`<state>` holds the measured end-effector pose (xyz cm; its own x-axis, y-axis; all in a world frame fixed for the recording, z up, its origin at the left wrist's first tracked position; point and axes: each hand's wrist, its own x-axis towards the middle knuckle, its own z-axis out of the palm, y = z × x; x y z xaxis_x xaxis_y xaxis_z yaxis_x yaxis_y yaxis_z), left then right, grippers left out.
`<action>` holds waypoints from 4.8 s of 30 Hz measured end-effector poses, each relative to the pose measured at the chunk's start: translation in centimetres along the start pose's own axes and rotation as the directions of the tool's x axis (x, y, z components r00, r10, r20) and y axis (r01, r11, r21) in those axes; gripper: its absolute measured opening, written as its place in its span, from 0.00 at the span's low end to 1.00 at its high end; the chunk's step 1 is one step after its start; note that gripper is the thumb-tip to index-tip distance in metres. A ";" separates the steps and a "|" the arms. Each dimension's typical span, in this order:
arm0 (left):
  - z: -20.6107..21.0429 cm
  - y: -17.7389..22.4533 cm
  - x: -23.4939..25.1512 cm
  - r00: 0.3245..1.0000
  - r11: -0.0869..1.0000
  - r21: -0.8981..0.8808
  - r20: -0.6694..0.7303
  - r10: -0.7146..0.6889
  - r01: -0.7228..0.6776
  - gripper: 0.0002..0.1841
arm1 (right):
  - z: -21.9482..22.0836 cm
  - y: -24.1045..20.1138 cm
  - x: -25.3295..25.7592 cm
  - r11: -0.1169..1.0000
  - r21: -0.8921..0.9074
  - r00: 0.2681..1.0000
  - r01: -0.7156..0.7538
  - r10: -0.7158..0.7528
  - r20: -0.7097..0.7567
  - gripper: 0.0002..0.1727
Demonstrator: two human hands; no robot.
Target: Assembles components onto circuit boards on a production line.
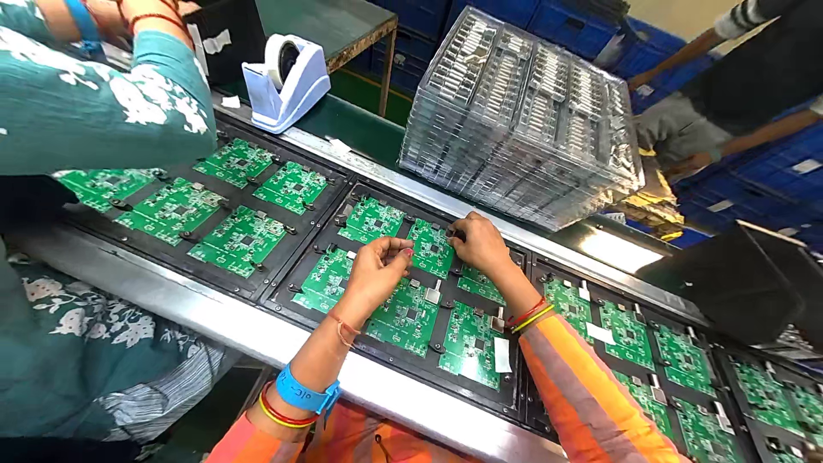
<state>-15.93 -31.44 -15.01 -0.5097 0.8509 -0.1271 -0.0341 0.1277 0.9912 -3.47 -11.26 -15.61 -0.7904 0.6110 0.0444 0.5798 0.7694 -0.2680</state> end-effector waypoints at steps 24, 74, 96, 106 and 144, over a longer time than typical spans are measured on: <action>-0.5 1.3 2.3 0.985 0.991 0.028 -0.105 0.135 -0.133 0.08 | 1.2 1.2 -4.6 0.992 -0.116 0.999 -0.039 0.039 -0.002 0.24; -2.9 6.8 3.6 0.857 0.918 -0.377 0.506 0.095 0.120 0.13 | 0.9 -1.9 -12.8 0.940 0.293 0.891 0.176 -0.025 -0.453 0.16; -3.0 0.9 0.4 0.931 0.678 -0.645 0.313 -0.186 0.352 0.11 | 3.6 -5.8 -10.2 0.957 0.207 0.961 0.204 -0.156 -0.228 0.09; -3.2 0.5 1.2 0.920 0.696 -0.612 0.340 -0.196 0.375 0.11 | 2.3 -5.8 -10.5 0.980 0.129 0.983 0.155 -0.139 -0.120 0.04; -2.3 2.3 -0.4 0.922 0.657 -0.701 0.002 -0.388 0.278 0.10 | -0.4 1.5 -3.3 0.996 -0.088 0.998 -0.031 0.027 -0.056 0.10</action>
<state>-17.79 -32.63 -12.57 -0.4546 0.7359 -0.5017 -0.7668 -0.0368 0.6408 0.04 -12.05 -15.76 -0.7623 0.6408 0.0912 0.6195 0.7632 -0.1839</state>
